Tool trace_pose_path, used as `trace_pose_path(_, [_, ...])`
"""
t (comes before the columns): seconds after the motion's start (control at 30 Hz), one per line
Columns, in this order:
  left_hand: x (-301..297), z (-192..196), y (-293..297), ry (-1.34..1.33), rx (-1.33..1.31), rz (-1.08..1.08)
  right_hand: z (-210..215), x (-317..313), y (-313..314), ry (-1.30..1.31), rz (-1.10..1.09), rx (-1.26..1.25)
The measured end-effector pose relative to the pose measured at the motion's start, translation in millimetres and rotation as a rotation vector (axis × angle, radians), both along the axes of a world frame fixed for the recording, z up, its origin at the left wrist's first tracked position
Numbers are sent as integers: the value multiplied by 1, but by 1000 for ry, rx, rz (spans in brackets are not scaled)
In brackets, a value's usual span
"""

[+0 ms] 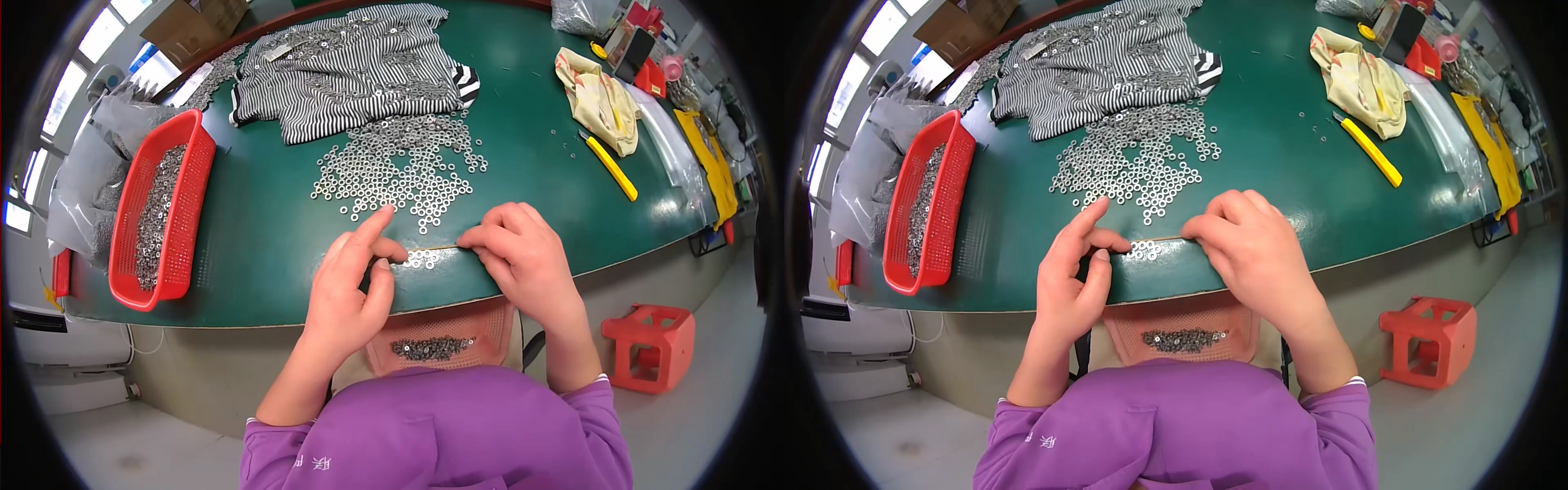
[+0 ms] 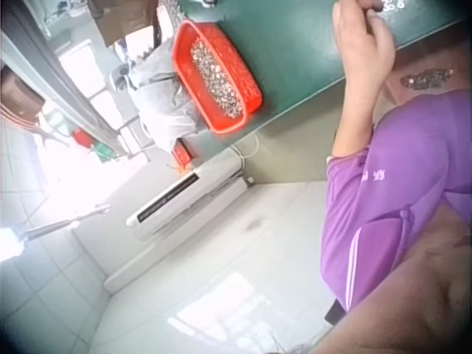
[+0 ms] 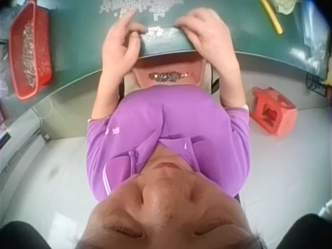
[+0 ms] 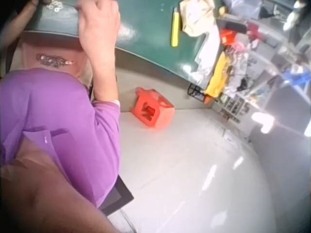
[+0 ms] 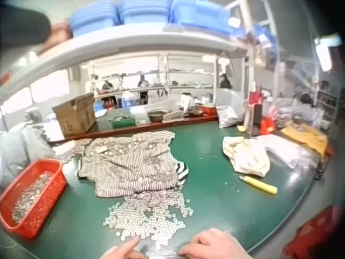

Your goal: Picking up and stringing small metal rings onto a thin metal rod at a workbench.

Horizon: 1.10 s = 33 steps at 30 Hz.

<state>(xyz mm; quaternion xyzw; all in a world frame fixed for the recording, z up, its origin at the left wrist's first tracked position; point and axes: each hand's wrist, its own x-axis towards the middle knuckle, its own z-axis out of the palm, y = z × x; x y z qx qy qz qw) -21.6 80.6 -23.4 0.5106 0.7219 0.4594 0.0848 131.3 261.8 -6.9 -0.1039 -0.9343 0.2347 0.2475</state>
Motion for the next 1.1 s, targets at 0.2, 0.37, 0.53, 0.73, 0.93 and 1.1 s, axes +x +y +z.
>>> trace_pose_path(0.2, [1,-8,-1,-203,182,137,0,-7,-8,-8,97,1])
trace_pose_path(0.37, [-4,-9,-1,-150,186,166,3,4,-6,-53,156,17])
trace_pose_path(0.53, [-3,-3,-3,93,69,307,7,33,7,-125,272,-27])
trace_pose_path(0.73, [-3,0,3,272,-79,256,-3,40,31,14,-253,13])
trace_pose_path(0.93, [0,2,16,171,-13,6,-3,19,28,26,-259,59])
trace_pose_path(1.1, [0,5,13,122,-21,-62,1,14,19,-18,-196,46])
